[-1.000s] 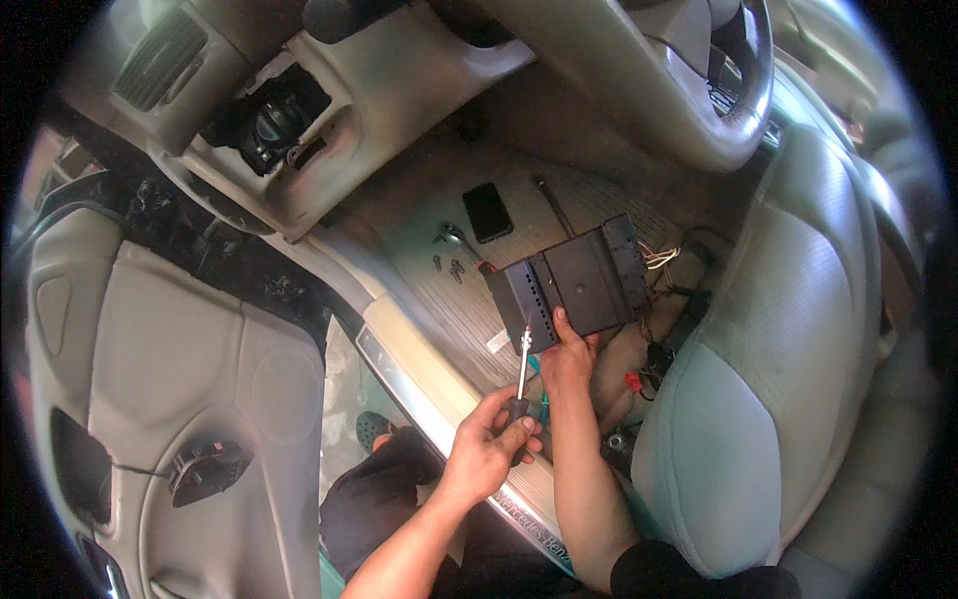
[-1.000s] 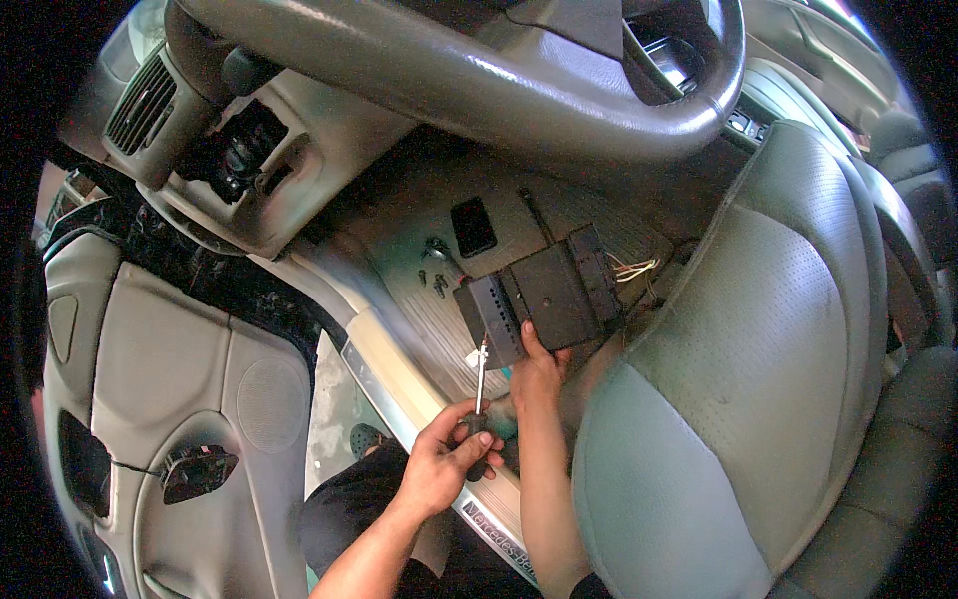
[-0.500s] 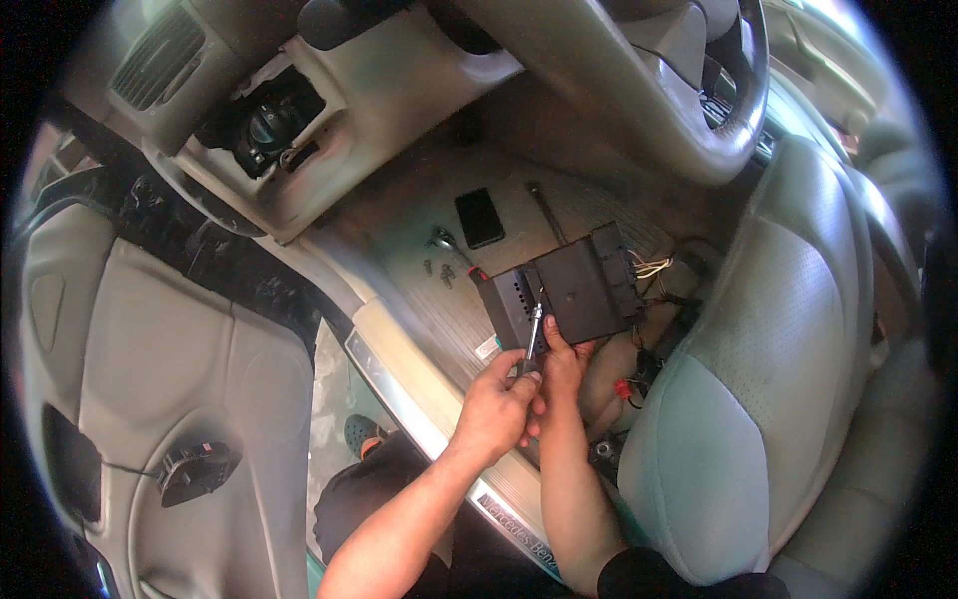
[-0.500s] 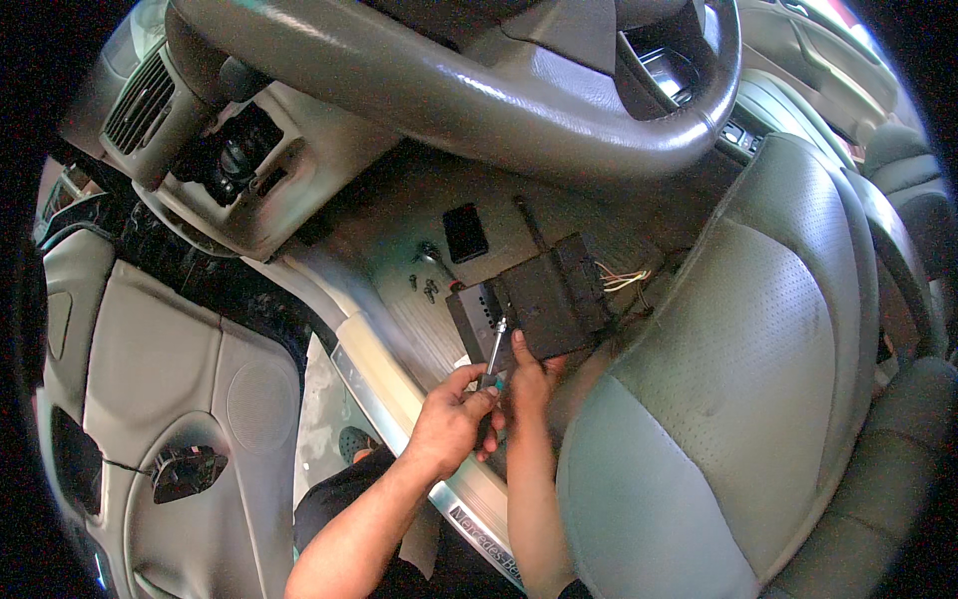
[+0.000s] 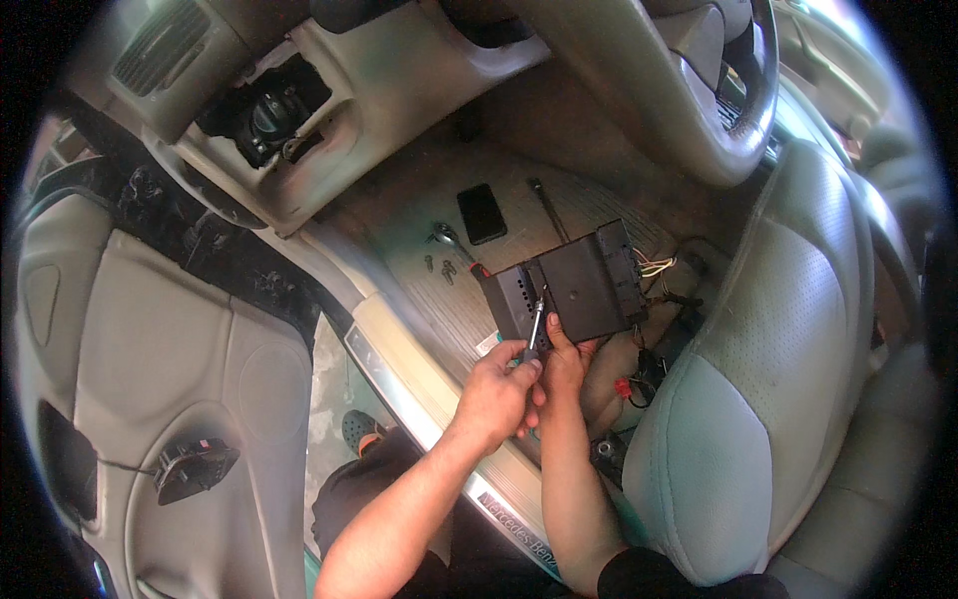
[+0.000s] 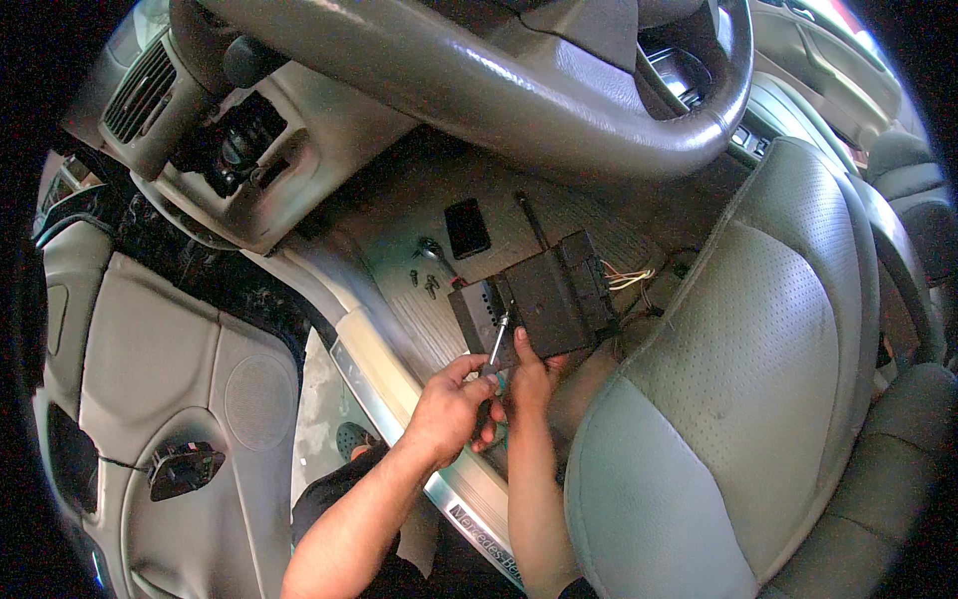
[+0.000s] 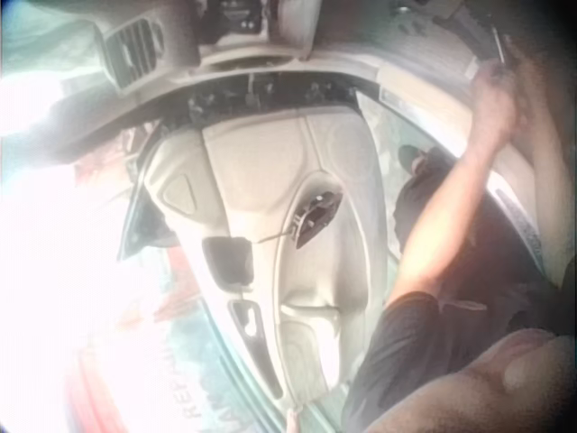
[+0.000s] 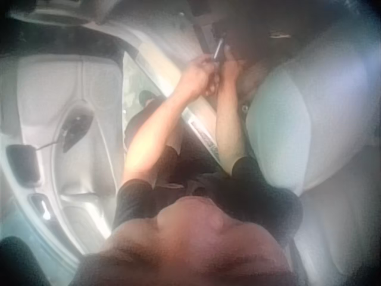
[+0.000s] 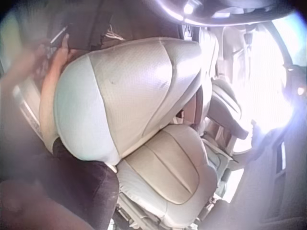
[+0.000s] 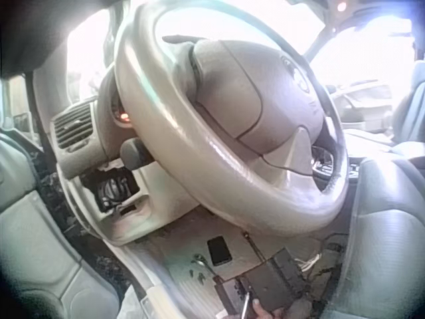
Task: The person disassembles a car electronic control unit, removes the casing to expose the circuit board, and then reassembles the unit using a screwdriver. The task involves handling the electronic module, its casing, and a screwdriver inside the vehicle.
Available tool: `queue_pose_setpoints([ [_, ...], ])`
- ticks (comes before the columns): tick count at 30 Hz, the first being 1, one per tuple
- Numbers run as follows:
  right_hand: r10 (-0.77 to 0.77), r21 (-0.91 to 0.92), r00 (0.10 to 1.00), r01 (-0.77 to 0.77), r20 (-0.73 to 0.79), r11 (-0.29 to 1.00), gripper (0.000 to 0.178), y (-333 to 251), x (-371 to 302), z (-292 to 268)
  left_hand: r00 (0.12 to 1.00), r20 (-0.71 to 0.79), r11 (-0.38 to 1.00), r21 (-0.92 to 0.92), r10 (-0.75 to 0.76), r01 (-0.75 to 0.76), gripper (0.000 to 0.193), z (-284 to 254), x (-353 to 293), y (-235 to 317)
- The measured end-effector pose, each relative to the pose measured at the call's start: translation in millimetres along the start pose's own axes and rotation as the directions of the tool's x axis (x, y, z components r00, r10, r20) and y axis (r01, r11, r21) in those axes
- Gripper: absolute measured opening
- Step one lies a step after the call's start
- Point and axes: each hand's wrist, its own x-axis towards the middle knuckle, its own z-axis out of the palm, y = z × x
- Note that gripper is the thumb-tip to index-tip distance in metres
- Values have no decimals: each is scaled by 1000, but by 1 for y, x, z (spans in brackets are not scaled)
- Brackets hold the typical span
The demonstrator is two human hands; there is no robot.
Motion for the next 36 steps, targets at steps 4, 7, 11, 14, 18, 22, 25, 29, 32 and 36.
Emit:
queue_pose_setpoints([
  [4, 23, 9, 1000, -23, -2, 1000, 50, -1, -2, 1, 1000, 3, 1000, 6, -1, 1, 35, -1, 3, -1],
  [7, 22, -3, 1000, -22, 6, 1000, 50, -3, -4, 3, 1000, -3, 1000, -1, -10, 10, 35, -2, 3, 0],
  [11, 2, -31, 1000, -2, 16, 1000, 50, 1, 1, -3, 1000, 1, 1000, -15, -10, 10, 34, 0, 4, 0],
  [14, 25, -24, 1000, -25, -9, 999, 50, -4, -5, 4, 1000, 4, 1000, -28, -11, 11, 34, -1, 4, 0],
  [18, 11, -60, 1000, -12, -6, 998, 52, -1, -1, -1, 1000, 9, 997, -74, -8, 9, 33, 1, 4, -1],
  [22, 1, -66, 1000, -1, -7, 998, 54, 2, 3, -3, 999, 30, 986, -165, -25, 30, 29, 1, 5, -1],
  [25, -12, -73, 1000, 12, -4, 997, 55, 2, 3, -2, 998, 56, 974, -223, -24, 35, 28, -1, 6, -3],
  [29, -34, -70, 999, 34, -12, 997, 54, 1, 0, 0, 998, 67, 970, -242, -17, 32, 27, -2, 6, -5],
  [32, -40, -71, 999, 39, -15, 997, 52, 3, 2, -3, 998, 57, 973, -230, -4, 17, 27, 0, 7, -6],
  [36, -10, -68, 1000, 9, -22, 998, 50, -1, -2, 1, 999, 41, 974, -226, 3, 7, 27, 0, 7, -8],
])
